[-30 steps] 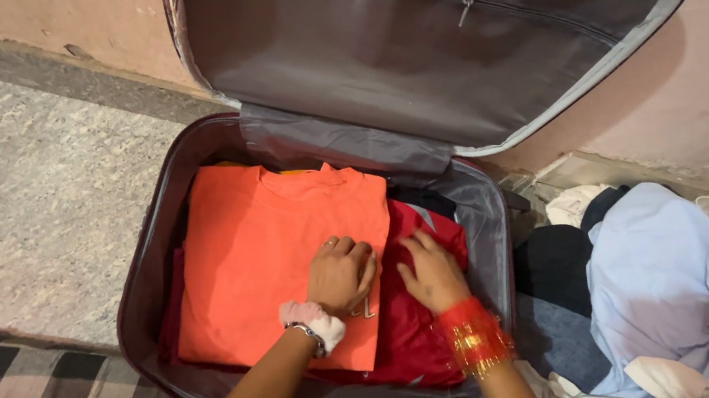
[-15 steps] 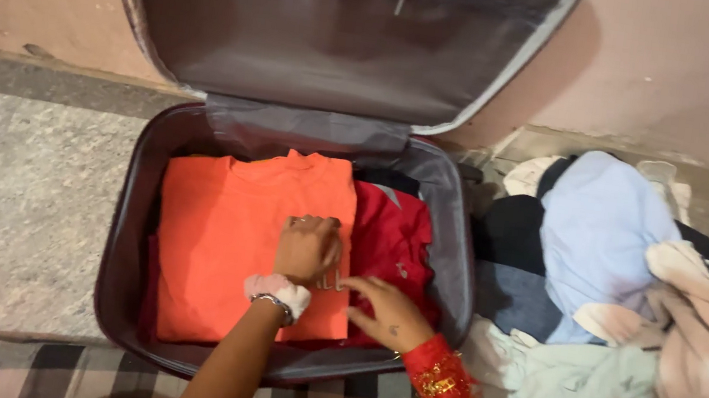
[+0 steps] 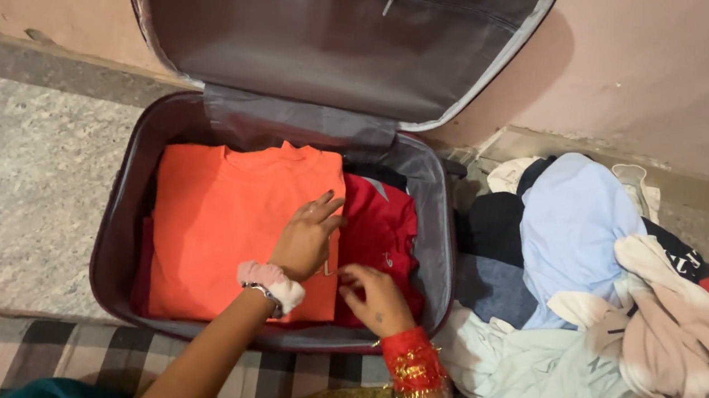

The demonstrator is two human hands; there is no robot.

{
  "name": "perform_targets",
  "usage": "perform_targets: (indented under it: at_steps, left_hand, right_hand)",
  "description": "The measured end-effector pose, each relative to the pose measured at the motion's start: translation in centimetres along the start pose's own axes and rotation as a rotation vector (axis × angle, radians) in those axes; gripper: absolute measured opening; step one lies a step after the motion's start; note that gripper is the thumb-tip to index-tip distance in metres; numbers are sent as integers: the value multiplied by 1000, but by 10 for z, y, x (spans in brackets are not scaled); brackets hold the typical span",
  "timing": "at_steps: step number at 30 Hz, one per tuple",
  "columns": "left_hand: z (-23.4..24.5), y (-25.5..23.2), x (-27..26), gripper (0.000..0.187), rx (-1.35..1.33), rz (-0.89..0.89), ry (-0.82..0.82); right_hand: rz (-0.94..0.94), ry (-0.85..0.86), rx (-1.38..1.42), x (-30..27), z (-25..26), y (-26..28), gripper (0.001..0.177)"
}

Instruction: The person folds and places several garments into an open suitcase. They handle an orange t-shirt, a light blue button-up shirt, and a black graphic t-shirt, arranging them neatly inside the luggage.

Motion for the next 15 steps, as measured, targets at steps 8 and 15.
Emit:
perform_targets:
  at_steps: [8,15]
  left_hand:
    - [20,-11,-29,32,28,62,82]
    - [3,1,-31,32,-101,174,81]
  right_hand:
    - [28,-632,29,-30,38,17,15]
    - [125,-950,-224,-6,116,-57,15]
Point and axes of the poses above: each hand's wrist, its own x-axis towards the middle knuckle, its own z-axis out of the back of the hand, y = z × x, the point moved 3 cm from there along x, towards the middle knuckle, and after that the axes turned 10 degrees about -y, right-handed, at the moved point
